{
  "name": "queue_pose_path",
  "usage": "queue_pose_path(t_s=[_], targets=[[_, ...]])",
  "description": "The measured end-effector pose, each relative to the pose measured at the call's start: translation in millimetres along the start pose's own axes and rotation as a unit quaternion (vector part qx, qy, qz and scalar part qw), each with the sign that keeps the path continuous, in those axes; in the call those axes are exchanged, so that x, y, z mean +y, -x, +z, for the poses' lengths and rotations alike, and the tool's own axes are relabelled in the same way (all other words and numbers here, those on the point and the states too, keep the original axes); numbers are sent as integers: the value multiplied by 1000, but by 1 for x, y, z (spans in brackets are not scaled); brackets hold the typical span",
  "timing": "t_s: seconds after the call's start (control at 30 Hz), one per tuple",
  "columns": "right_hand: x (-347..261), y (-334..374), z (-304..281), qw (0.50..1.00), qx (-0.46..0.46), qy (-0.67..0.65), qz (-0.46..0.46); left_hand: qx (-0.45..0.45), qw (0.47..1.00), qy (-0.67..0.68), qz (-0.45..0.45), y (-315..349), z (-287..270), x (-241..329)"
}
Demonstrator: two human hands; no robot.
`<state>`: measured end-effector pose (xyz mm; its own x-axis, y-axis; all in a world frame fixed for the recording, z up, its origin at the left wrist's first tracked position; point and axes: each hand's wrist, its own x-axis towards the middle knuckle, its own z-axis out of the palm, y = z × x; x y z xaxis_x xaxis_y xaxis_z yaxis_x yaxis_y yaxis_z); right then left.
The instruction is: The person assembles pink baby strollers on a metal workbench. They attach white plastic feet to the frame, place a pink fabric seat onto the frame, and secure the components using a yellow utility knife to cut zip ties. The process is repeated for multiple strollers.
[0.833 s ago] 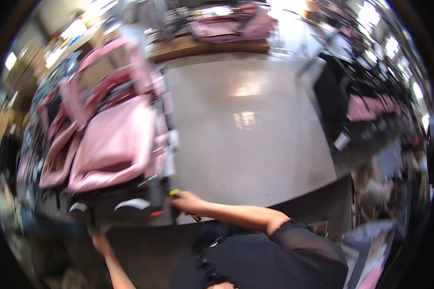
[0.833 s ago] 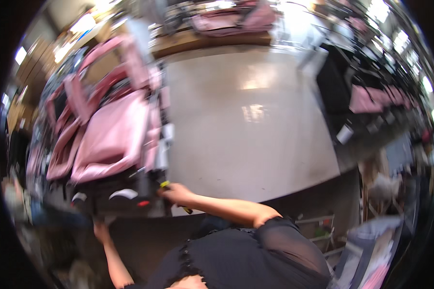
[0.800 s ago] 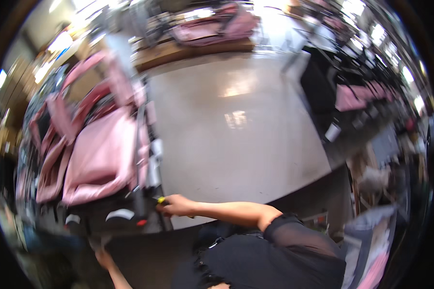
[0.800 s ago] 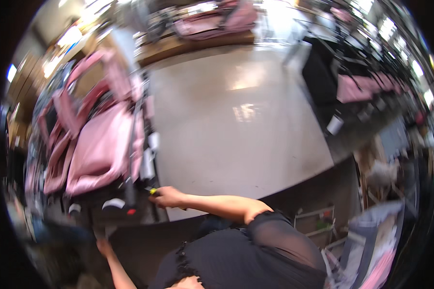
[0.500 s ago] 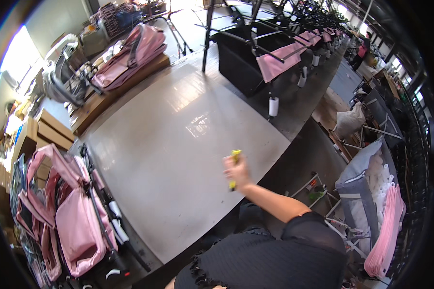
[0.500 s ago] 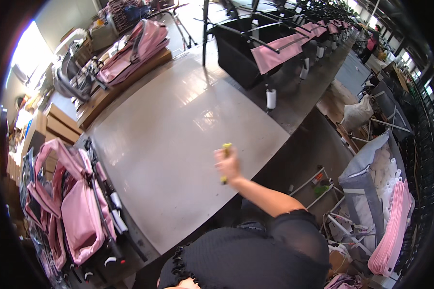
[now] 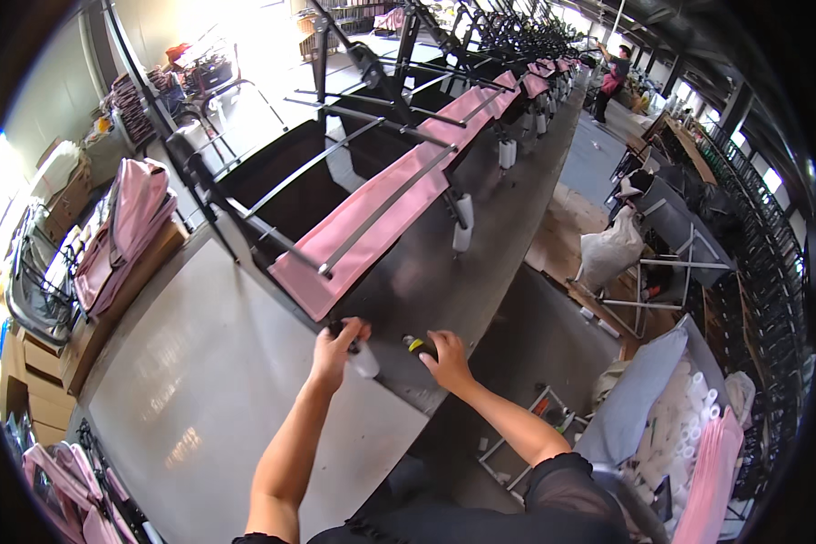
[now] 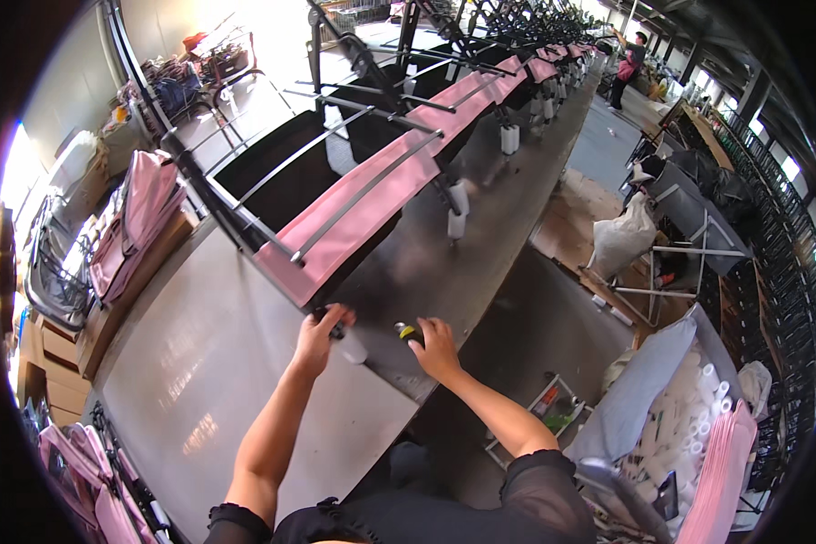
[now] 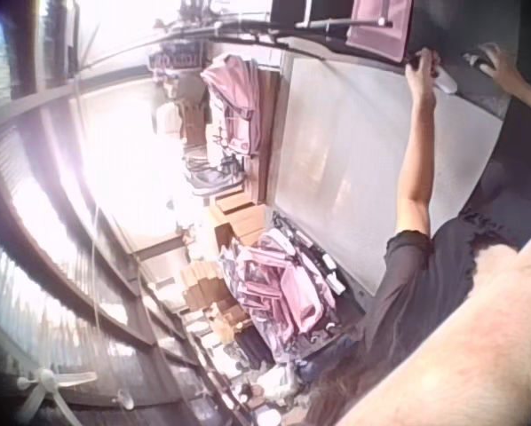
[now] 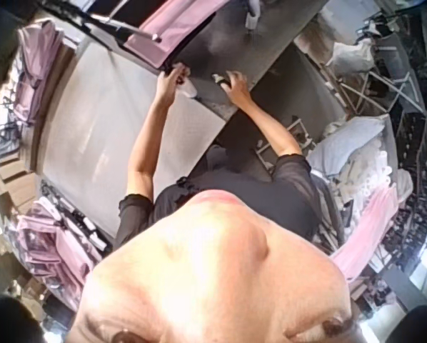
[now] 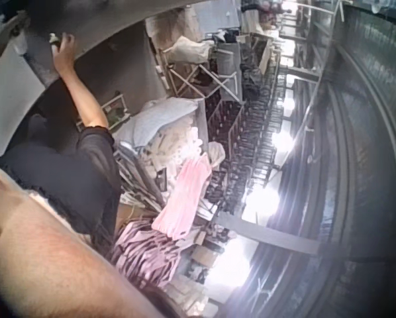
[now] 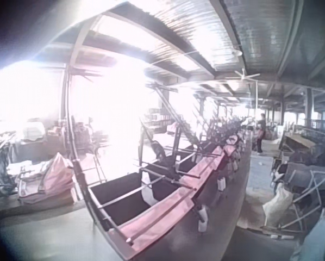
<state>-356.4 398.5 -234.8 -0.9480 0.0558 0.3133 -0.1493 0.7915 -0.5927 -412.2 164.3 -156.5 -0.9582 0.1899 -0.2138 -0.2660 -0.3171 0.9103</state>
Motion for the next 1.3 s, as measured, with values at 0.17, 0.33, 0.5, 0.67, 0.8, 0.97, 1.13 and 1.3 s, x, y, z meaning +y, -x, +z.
queue_pose_path(t_s=[0.17,0.33,0.5,0.67,0.8,0.97,1.13,1.3], targets=[[24,-148,-74,954,275,110,-54,68,993,90,-27,15,12,17],[7,-228,-101,946,-39,-276,163,262,961,59,68,56,-7,35],[-46,-197,-98,959,82,-259,87,370,925,-14,85,61,-50,27],[-102,-149,-112,948,90,-303,34,415,901,-5,130,118,-86,0],[-154,-84,-95,937,20,-348,2,459,867,-46,188,229,-114,-7],[-216,14,-41,885,-135,-445,-9,585,804,-50,88,385,-154,-13],[-256,58,0,851,-287,-439,41,598,788,-122,81,461,-185,-5],[-238,83,33,833,-361,-417,39,573,810,-104,72,479,-207,2]])
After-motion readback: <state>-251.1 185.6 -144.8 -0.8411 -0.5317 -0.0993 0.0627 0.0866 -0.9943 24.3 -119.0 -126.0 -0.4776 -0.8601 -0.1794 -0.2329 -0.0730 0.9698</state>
